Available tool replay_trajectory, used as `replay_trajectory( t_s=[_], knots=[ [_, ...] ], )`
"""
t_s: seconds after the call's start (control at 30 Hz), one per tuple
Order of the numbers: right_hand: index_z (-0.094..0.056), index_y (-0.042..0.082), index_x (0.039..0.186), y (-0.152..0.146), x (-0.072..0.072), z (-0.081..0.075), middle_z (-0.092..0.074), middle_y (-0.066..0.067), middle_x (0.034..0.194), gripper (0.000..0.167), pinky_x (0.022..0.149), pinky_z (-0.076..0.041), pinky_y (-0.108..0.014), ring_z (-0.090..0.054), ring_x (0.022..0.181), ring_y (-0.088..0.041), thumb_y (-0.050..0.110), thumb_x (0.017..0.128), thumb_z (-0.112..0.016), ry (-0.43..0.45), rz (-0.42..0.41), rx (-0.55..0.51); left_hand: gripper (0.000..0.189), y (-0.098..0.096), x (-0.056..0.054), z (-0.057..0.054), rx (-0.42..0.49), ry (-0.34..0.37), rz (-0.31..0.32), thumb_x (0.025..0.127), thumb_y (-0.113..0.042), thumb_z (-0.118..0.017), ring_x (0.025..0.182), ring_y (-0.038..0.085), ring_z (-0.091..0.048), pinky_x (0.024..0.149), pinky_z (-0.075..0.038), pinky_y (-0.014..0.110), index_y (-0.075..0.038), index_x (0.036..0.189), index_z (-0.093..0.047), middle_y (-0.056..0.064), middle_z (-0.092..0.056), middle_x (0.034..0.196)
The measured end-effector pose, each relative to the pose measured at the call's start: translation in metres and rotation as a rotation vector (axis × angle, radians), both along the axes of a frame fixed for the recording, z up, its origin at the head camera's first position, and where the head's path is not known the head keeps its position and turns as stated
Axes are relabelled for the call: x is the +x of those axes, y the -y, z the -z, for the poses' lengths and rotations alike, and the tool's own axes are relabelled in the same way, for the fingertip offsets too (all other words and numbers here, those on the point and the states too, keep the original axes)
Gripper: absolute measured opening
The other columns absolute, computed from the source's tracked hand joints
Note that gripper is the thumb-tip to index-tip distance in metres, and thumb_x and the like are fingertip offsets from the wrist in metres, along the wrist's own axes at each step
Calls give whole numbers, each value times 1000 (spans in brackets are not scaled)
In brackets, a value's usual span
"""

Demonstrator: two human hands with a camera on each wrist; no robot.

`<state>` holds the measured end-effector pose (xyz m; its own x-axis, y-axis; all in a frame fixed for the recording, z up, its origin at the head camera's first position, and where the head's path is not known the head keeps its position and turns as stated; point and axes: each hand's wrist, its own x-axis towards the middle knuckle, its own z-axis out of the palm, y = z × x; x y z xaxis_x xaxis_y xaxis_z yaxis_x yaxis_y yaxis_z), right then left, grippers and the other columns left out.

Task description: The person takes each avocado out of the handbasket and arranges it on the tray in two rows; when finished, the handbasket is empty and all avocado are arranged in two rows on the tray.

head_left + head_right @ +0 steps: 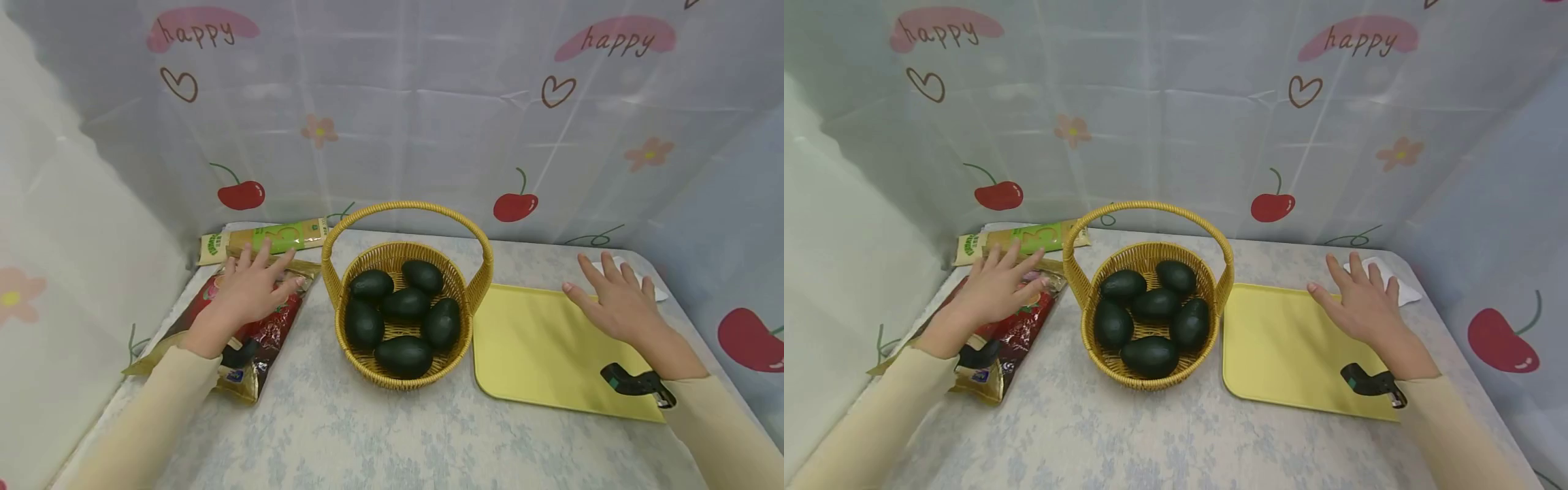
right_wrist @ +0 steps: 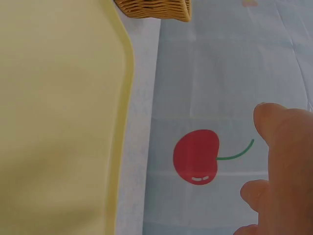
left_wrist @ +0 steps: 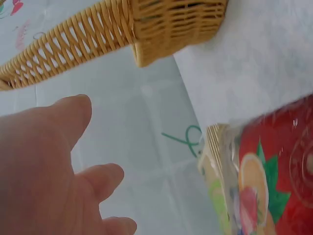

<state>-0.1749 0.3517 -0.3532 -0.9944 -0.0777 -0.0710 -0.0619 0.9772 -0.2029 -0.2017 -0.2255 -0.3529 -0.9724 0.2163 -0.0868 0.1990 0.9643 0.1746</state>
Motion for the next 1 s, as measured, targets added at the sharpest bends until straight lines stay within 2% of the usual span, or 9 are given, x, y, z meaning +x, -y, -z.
replay_trajectory(
  t_s=[0.23,0.33,0.4,0.53,0.73,0.8,1.0],
  knots=[
    [-8,6,164,-1,0,3,-1,-42,161,86,105,-1,-86,-7,140,-73,64,105,-30,10,-3,2,71,-10,6,6,50,-10,29,104,-55,-47,152,59,-3,117,-7,77,-20,163,-27,29,-7,169],
    [-9,5,164,-2,-1,5,-3,-43,161,87,105,-2,-86,-9,139,-74,64,104,-31,14,-5,7,75,-14,11,10,104,-16,59,102,-56,-51,152,59,-6,117,-9,77,-19,163,-29,29,-9,169],
    [-10,5,164,-2,-1,7,-4,-44,160,87,105,-3,-86,-10,139,-74,64,104,-31,14,-6,10,76,-18,13,13,166,-8,81,101,-54,-54,151,60,-9,116,-12,77,-17,162,-29,30,-11,168],
    [-9,5,164,-2,-1,8,-3,-43,161,87,105,-2,-86,-8,140,-73,64,104,-31,22,-5,1,77,-29,19,24,349,44,97,102,-49,-56,151,58,-14,115,-18,76,-12,163,-26,32,-12,167],
    [-10,3,163,-1,-1,10,-2,-42,161,86,105,-1,-86,-7,140,-73,63,105,-31,27,-14,-12,80,-47,23,46,579,111,13,103,-49,-55,156,47,-15,117,-21,73,-11,164,-21,23,-14,170],
    [-10,3,163,0,-1,11,-2,-42,161,86,105,-1,-86,-8,140,-73,63,105,-31,27,-15,-14,80,-53,23,52,650,109,-19,103,-46,-56,157,45,-14,119,-20,71,-11,165,-19,21,-15,170],
    [-10,4,164,1,-1,12,-3,-42,162,86,105,-2,-86,-8,140,-73,63,105,-31,24,-17,-19,78,-70,25,71,862,56,-83,105,-33,-56,154,46,-23,118,-31,63,-14,166,-10,16,-15,172]
  ],
)
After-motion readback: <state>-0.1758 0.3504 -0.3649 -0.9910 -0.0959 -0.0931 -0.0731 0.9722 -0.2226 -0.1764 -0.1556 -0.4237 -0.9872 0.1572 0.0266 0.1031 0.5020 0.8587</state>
